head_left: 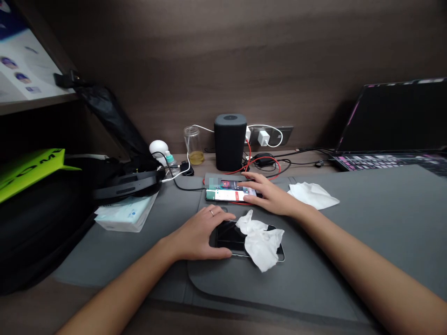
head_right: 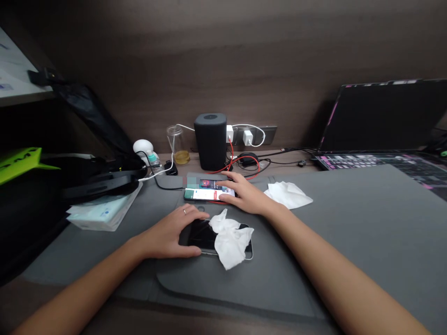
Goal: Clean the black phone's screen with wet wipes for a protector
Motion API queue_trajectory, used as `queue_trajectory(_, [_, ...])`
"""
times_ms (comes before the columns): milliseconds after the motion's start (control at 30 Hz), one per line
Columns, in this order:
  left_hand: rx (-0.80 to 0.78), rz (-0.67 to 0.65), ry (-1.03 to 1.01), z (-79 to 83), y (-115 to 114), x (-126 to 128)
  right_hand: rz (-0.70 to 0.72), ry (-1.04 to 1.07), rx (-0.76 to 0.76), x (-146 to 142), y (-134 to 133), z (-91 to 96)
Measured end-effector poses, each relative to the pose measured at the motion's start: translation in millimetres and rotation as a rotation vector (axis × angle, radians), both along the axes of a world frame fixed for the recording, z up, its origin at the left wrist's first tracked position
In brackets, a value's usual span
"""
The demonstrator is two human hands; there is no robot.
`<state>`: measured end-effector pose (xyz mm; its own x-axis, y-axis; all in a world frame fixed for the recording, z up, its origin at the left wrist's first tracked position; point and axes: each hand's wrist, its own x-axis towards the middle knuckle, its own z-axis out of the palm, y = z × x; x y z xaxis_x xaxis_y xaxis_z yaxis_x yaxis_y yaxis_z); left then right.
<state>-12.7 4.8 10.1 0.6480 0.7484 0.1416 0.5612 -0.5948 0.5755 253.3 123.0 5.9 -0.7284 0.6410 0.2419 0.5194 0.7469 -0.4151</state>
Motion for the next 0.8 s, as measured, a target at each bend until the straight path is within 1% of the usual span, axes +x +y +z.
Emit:
queue_trajectory(133, [-0.009, 0.005, 0.002, -0.1, -0.1, -0.1, 0.070, -0.016, -0.010, -0.2, -3.8, 5.1])
queue_trajectory(267, [-0.014, 0.000, 0.003, 0.4, -0.2, -0.3, 0.098, -0.018, 0.012, 0.6, -3.2, 4.1])
queue_trajectory(500, [-0.020, 0.005, -0.002, -0.6, -0.1, -0.9, 0.004, -0.011, 0.074, -1.6, 1.1, -0.9])
queue_trajectory(667, [-0.026, 0.005, 0.020, 0.2, -0.4, -0.3, 0.013, -0.058, 0.085, -6.1, 1.4, -0.3])
queue_trajectory(800, [-0.024, 0.010, 0.025, 0.3, -0.8, -0.1, 0.016, -0.080, 0.150, -9.2, 4.5, -0.4])
